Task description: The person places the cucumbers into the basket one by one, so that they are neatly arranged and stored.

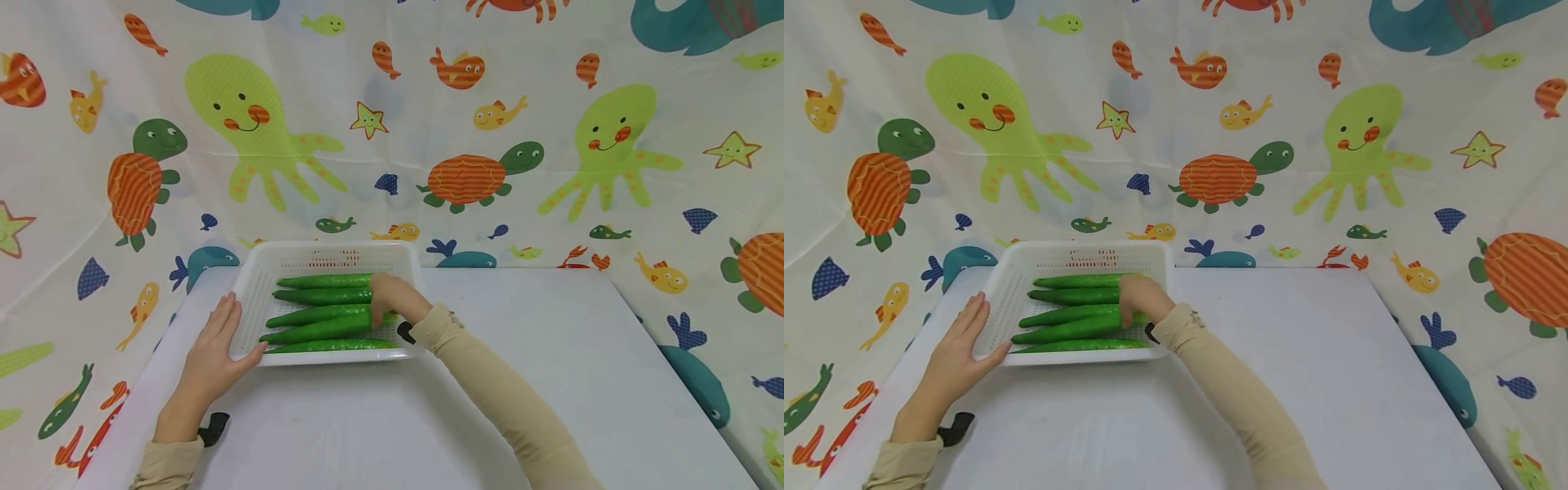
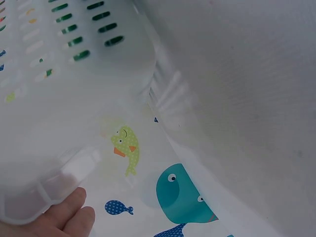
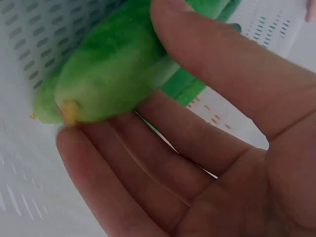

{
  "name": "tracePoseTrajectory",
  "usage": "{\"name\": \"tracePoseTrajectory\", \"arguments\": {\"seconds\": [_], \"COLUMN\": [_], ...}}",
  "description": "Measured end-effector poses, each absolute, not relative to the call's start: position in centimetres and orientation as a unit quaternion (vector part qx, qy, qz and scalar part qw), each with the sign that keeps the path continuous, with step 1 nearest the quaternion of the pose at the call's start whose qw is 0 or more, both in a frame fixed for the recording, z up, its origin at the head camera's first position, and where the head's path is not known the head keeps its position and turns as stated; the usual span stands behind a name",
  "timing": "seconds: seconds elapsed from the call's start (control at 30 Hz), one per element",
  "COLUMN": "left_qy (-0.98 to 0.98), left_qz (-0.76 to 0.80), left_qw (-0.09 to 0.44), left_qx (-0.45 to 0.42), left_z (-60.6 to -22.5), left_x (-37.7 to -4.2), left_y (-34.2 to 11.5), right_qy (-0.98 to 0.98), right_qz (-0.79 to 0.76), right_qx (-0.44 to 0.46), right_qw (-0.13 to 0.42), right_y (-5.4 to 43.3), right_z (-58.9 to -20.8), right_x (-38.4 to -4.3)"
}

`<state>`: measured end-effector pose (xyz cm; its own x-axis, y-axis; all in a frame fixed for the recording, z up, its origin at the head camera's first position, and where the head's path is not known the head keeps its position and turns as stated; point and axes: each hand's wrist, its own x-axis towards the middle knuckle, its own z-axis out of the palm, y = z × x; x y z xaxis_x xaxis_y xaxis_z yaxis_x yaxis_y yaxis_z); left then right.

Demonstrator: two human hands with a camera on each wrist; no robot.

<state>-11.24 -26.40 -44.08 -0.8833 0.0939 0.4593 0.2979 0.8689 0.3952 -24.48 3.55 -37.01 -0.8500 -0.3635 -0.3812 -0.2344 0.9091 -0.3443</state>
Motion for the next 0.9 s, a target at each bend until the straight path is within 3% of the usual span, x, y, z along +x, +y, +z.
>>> {"name": "tracePoseTrajectory", "arguments": {"seconds": [0.5, 0.73, 0.9], "left_qy": [-0.943, -0.943, -0.942], "left_qz": [-0.229, -0.228, -0.227], "left_qw": [0.217, 0.220, 0.222], "left_qx": [-0.103, -0.102, -0.107], "left_z": [-44.0, -44.0, -43.9], "left_x": [-11.2, -11.1, -11.2], "left_y": [-26.2, -26.3, -26.4], "right_qy": [0.946, 0.925, 0.923], "right_qz": [-0.105, -0.139, -0.137], "right_qx": [-0.141, -0.125, -0.154], "right_qw": [0.272, 0.332, 0.324], "right_y": [3.4, 3.9, 4.3], "right_z": [-37.8, -36.9, -35.7], "right_x": [-23.9, -24.2, -24.3]}}
